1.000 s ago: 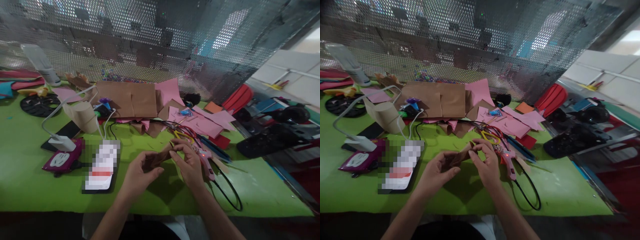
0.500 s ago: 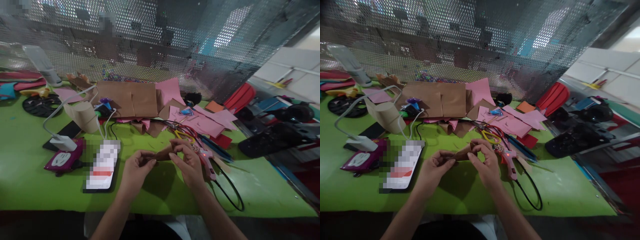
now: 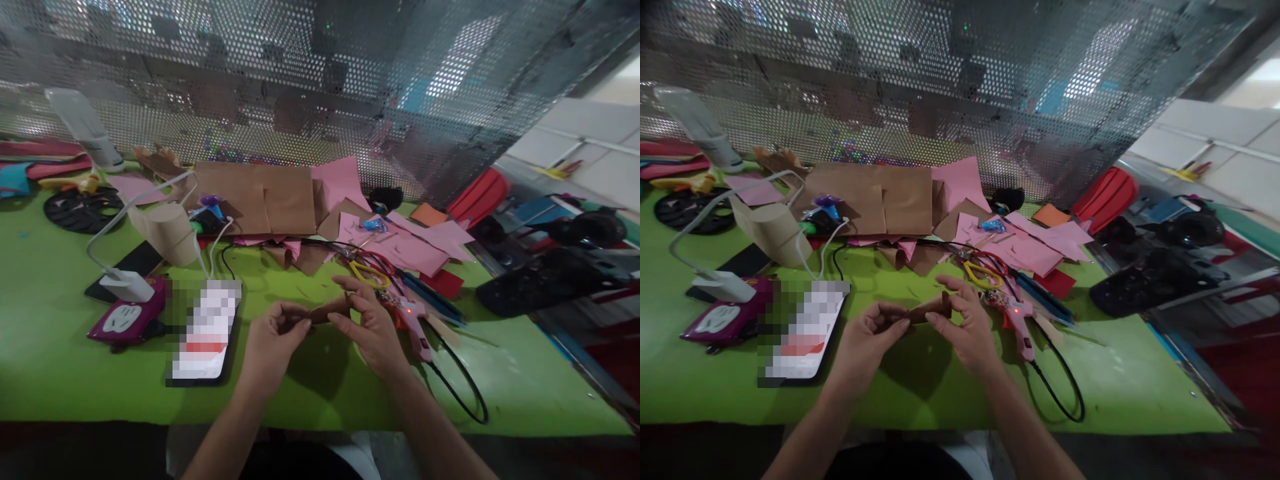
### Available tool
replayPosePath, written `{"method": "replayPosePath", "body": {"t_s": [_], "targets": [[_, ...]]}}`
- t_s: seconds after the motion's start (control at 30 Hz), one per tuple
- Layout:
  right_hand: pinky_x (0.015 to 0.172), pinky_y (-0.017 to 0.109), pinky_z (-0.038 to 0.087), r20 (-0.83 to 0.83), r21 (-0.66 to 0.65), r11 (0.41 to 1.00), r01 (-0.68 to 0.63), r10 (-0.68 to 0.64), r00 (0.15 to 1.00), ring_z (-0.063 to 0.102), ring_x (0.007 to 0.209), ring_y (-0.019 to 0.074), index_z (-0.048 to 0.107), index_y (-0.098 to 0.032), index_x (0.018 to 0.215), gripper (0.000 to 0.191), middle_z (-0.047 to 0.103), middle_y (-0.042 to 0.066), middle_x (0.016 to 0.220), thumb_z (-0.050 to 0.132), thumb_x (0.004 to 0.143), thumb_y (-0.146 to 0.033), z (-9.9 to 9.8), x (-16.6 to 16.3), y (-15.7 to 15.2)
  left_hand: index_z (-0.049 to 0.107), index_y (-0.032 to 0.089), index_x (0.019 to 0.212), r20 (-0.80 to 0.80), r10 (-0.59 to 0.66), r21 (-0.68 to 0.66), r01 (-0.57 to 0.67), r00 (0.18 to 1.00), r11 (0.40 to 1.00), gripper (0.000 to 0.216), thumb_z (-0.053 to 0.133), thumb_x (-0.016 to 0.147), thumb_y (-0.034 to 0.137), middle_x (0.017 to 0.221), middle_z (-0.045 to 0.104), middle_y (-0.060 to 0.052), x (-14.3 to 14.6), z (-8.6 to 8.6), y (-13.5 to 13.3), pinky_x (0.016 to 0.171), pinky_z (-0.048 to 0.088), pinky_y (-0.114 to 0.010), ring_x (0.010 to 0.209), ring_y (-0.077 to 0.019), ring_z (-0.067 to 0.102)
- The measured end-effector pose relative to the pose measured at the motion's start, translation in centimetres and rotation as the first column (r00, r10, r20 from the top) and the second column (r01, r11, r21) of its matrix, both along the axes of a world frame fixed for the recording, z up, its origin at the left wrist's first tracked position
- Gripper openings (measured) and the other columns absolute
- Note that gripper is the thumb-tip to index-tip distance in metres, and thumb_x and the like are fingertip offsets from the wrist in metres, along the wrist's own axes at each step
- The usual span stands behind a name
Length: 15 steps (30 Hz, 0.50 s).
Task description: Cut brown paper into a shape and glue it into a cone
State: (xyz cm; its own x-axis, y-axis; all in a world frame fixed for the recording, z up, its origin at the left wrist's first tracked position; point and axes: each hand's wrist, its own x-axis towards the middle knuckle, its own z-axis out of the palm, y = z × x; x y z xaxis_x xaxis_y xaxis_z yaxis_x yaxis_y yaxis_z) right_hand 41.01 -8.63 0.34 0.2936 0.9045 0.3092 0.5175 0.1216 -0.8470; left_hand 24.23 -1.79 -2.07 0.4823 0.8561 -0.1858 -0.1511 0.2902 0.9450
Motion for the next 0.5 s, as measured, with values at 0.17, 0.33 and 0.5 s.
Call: {"method": "replayPosePath", "body": {"t_s": [0.17, 0.33, 0.5], "targets": [[0.103, 0.043, 0.037, -0.02, -0.043, 0.999, -0.024, 0.023, 1.0, 0.047, 0.125, 0.0298, 0.078, -0.028, 0.094, 0.014, 0.059, 0.006, 0.128, 0.069, 0.084, -0.031, 0.31, -0.28, 0.14, 0.065, 0.016, 0.087, -0.005, -0.002, 0.022, 0.002, 1.0, 1.0, 0.015, 0.07, 0.074, 0.02, 0.08, 0.072, -0.003, 0.16, 0.24, -0.03, 0.07, 0.052, -0.024, 0.076, -0.0144, 0.067], [0.105, 0.046, 0.036, -0.038, -0.067, 0.998, -0.018, 0.015, 0.999, 0.048, 0.125, 0.0323, 0.078, -0.026, 0.085, 0.011, 0.057, 0.007, 0.132, 0.076, 0.076, -0.032, 0.31, -0.7, 0.34, 0.066, 0.016, 0.087, -0.07, -0.004, 0.084, 0.01, 0.998, 0.996, 0.012, 0.068, 0.075, 0.02, 0.082, 0.073, -0.004, 0.09, 0.56, -0.26, 0.072, 0.052, -0.025, 0.079, -0.0158, 0.067], [0.101, 0.045, 0.039, -0.091, -0.063, 0.998, -0.01, 0.004, 0.996, 0.051, 0.122, 0.0306, 0.077, -0.024, 0.08, 0.006, 0.061, 0.009, 0.125, 0.074, 0.076, -0.027, 0.34, -0.83, 0.4, 0.066, 0.016, 0.086, -0.075, -0.024, 0.098, 0.032, 0.997, 0.995, 0.012, 0.068, 0.075, 0.019, 0.083, 0.073, -0.004, 0.18, 0.63, -0.39, 0.074, 0.053, -0.026, 0.081, -0.0166, 0.068]]}}
